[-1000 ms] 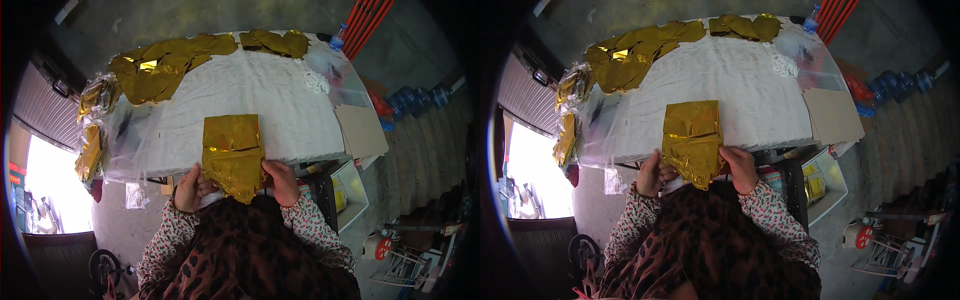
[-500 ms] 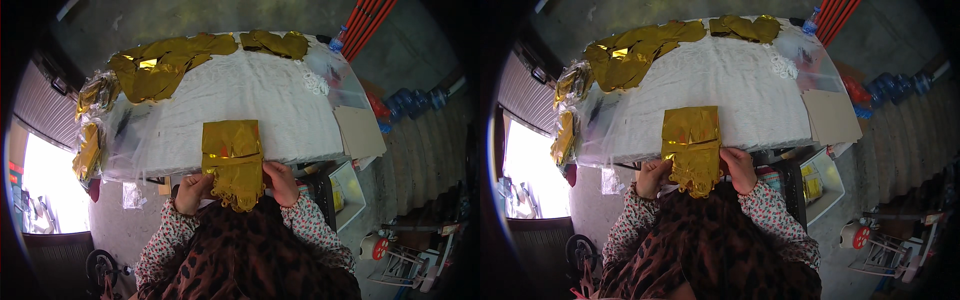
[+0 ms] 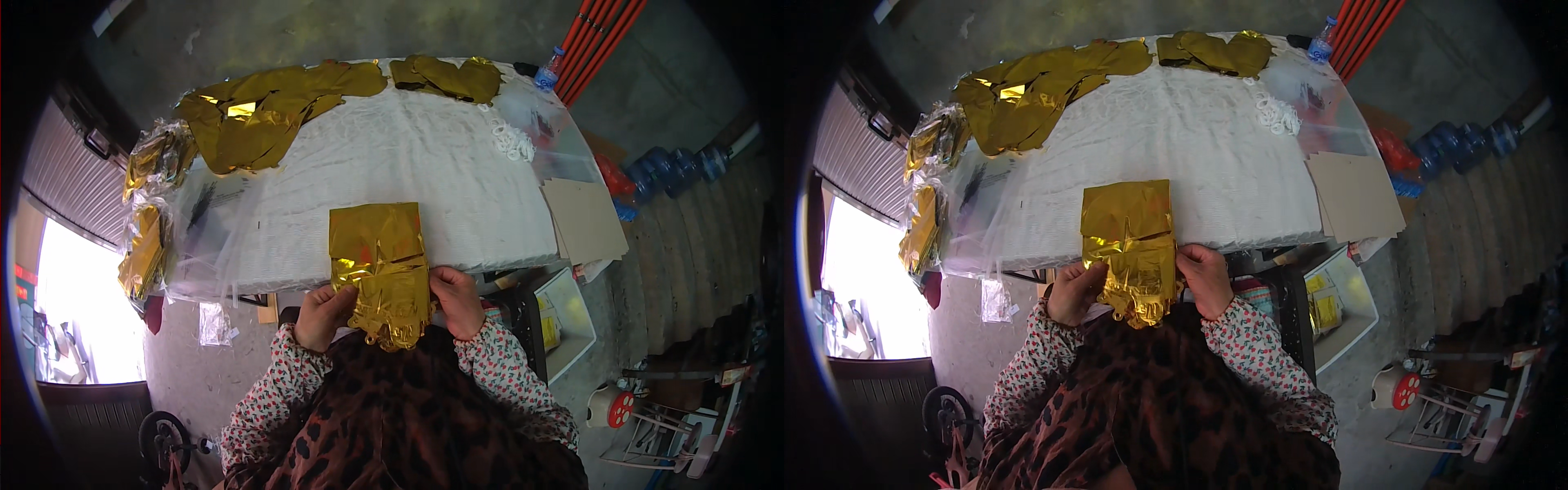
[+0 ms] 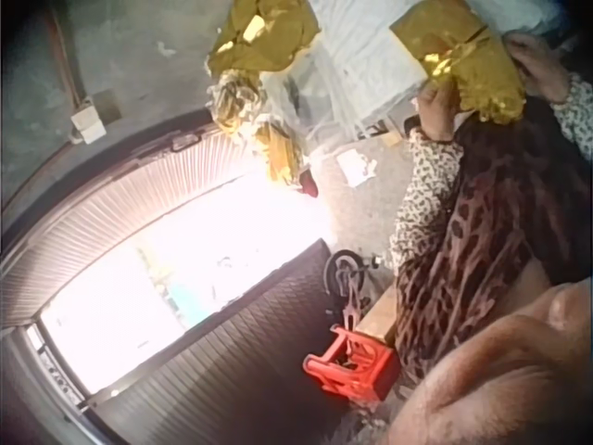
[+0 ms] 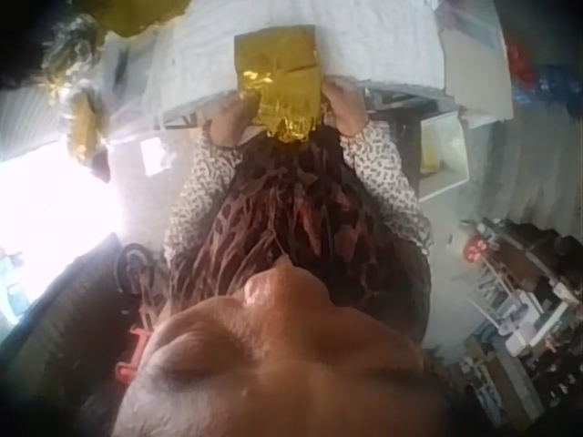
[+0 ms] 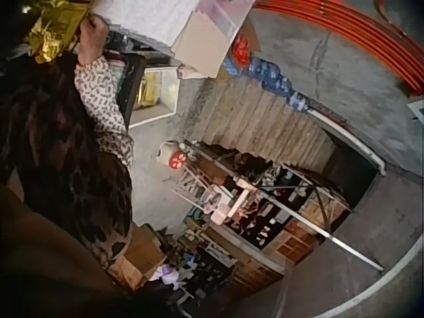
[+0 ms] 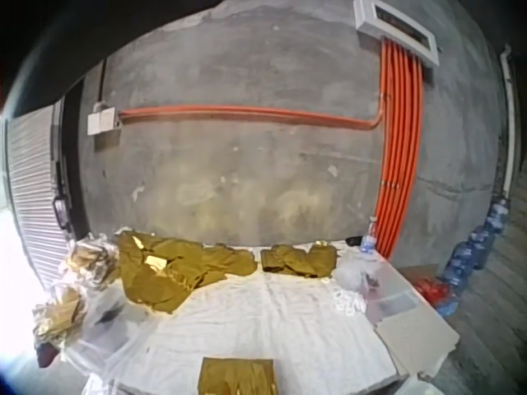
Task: The person folds a gold foil balloon by hand, places it onto a cardboard backing, and slides both into a plastic sleeve. They then place a white plastic clip inside the sleeve and press the package flat.
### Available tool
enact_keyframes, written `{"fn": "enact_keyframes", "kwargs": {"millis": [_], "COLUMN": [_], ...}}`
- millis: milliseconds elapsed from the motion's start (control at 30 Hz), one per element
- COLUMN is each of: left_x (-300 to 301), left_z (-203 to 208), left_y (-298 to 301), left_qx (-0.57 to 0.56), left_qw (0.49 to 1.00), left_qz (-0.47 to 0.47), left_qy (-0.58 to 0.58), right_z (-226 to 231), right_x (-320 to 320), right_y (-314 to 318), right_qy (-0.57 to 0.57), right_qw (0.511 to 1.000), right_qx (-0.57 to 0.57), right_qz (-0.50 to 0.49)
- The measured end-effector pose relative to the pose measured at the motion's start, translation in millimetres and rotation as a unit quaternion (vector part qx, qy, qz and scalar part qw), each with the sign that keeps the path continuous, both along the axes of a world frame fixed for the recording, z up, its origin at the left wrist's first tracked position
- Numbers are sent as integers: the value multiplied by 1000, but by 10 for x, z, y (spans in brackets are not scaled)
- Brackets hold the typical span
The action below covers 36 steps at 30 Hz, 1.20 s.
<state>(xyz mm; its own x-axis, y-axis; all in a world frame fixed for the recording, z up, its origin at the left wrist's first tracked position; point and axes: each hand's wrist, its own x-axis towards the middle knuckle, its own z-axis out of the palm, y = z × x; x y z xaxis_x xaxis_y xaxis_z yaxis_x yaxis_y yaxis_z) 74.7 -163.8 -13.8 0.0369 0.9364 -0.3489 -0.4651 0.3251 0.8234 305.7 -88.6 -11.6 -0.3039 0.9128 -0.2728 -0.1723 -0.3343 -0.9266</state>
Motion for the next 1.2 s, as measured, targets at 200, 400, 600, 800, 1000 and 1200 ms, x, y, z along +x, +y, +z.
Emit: {"fn": "enact_keyframes", "kwargs": {"millis": [200,400,600,800,1000,1200], "left_x": [93,136,119,43,38,27], "left_z": [46,107,51,31,-22,19], "left_y": [15,27,3,15,-24,-47], "left_qx": [-14,-21,-7,4,4,-17], "left_qw": [999,998,999,999,995,996], "left_qz": [31,43,31,27,38,72], "left_qy": [25,36,37,44,98,-46], "right_z": [-4,-119,-146,-46,34,51], "right_x": [-23,-63,-81,-43,-32,-40], "right_y": [-29,-38,-91,-74,-22,7], "right_qy": [-45,-114,-117,-96,-147,-100], "right_qw": [998,983,968,970,975,985], "right_qx": [33,132,208,223,170,136], "right_qz": [-17,-49,-70,-29,-9,-31]}}
